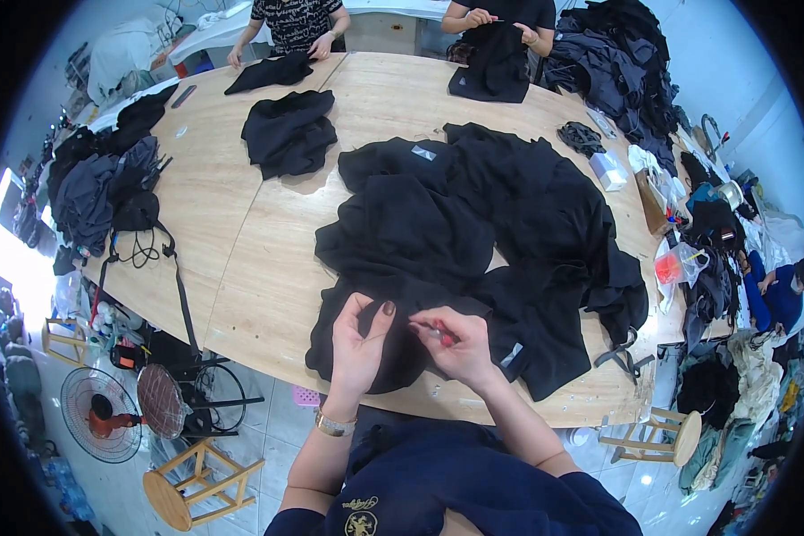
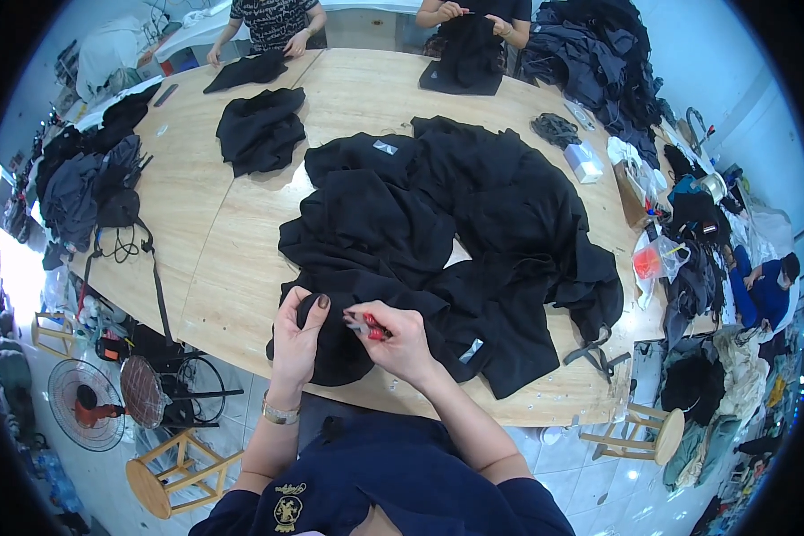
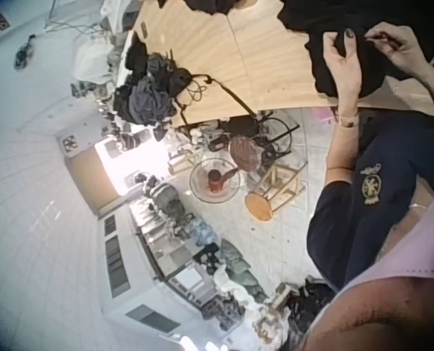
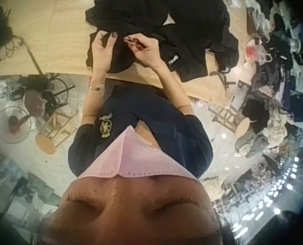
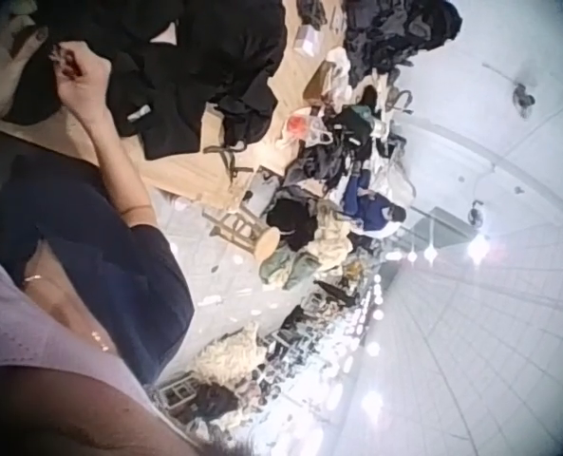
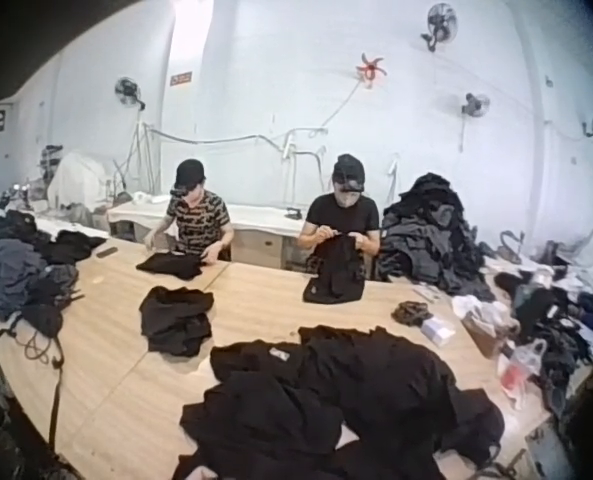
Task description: Trim excess threads and inspect labels on black garment pieces using small scissors.
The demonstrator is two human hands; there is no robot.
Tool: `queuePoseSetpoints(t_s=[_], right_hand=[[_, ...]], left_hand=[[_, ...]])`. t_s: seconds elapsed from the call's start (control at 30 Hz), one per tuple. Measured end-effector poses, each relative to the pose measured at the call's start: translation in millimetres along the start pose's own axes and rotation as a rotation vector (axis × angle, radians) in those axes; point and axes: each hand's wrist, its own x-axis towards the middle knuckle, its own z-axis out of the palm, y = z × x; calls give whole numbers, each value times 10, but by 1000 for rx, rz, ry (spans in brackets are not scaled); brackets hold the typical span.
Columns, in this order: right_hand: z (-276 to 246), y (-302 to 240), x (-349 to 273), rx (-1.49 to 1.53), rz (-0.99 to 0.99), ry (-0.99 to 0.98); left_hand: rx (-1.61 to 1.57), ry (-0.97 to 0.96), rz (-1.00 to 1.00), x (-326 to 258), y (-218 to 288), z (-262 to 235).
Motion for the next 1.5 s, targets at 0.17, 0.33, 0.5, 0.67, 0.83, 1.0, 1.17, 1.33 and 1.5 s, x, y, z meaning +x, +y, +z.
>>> queuePoseSetpoints(t_s=[0.17, 0.33, 0.5, 0.67, 0.83, 1.0, 1.17, 1.33, 1.5], right_hand=[[-121, -57, -153, -29, -120, -179], [-302, -124, -199, 86, 84, -316], [-273, -43, -75, -164, 89, -42], [-229, -36, -40, -351, 8, -33], [-235, -28, -54, -458, -44, -56], [-232, -42, -47, -486, -65, -61], [-233, -98, -13, -522, -73, -71], [-238, -69, -32, -494, -87, -68], [-245, -48, -65, -119, 242, -32]], left_hand=[[-29, 38, 38, 49, -55, -57], [-44, 13, 50, 58, -42, -51], [-110, -22, -4, 43, -20, -29], [-148, -43, -52, 1, 12, -36], [-162, -53, -46, -17, 71, -4], [-100, -94, -24, -27, 52, -24], [-34, -110, 22, -39, 72, 8], [52, -123, 20, -41, 93, -8], [6, -90, 33, -21, 36, -25]])
